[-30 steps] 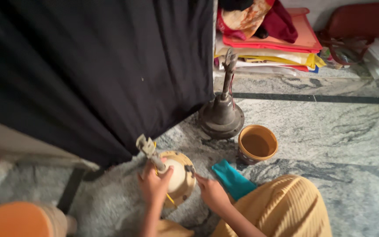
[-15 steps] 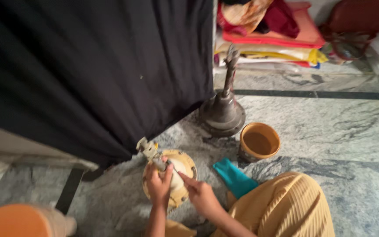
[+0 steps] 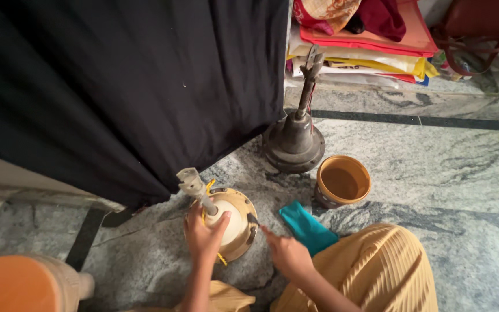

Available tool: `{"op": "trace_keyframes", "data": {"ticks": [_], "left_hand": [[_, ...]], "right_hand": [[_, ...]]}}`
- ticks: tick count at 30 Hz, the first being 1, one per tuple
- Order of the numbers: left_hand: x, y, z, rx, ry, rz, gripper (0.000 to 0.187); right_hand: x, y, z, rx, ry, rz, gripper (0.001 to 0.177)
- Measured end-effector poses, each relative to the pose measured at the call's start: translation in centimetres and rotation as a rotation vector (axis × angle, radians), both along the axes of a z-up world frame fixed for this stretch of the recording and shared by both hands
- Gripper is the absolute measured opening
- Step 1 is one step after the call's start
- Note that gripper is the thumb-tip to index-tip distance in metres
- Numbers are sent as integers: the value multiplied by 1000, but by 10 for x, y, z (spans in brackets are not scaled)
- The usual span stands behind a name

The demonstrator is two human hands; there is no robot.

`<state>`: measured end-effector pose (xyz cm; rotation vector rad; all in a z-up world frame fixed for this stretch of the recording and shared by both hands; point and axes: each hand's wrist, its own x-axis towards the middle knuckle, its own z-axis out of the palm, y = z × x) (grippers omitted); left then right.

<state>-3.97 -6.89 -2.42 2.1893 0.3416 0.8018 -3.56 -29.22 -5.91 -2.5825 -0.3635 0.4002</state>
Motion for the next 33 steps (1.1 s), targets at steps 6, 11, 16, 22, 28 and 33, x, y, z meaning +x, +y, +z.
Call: {"op": "trace_keyframes", "data": {"ticks": [6, 11, 16, 22, 28, 33], "left_hand": [[0, 8, -31, -324, 133, -5, 61], [5, 18, -28, -339, 80, -109, 61], [10, 26, -28, -335, 92, -186, 60], [14, 39, -37, -325, 127, -308, 62], [16, 44, -45, -350, 45, -384, 61], [17, 48, -44, -275, 98, -370, 62]], "right_hand": [[56, 20, -4, 202, -43, 12, 53], [110, 47, -17, 376, -28, 154, 48], [100, -3, -8, 342, 184, 190, 45], [91, 15, -5, 449, 135, 207, 45], [85, 23, -10, 344, 2, 222, 56], [90, 5, 0, 183, -34, 137, 54]]}}
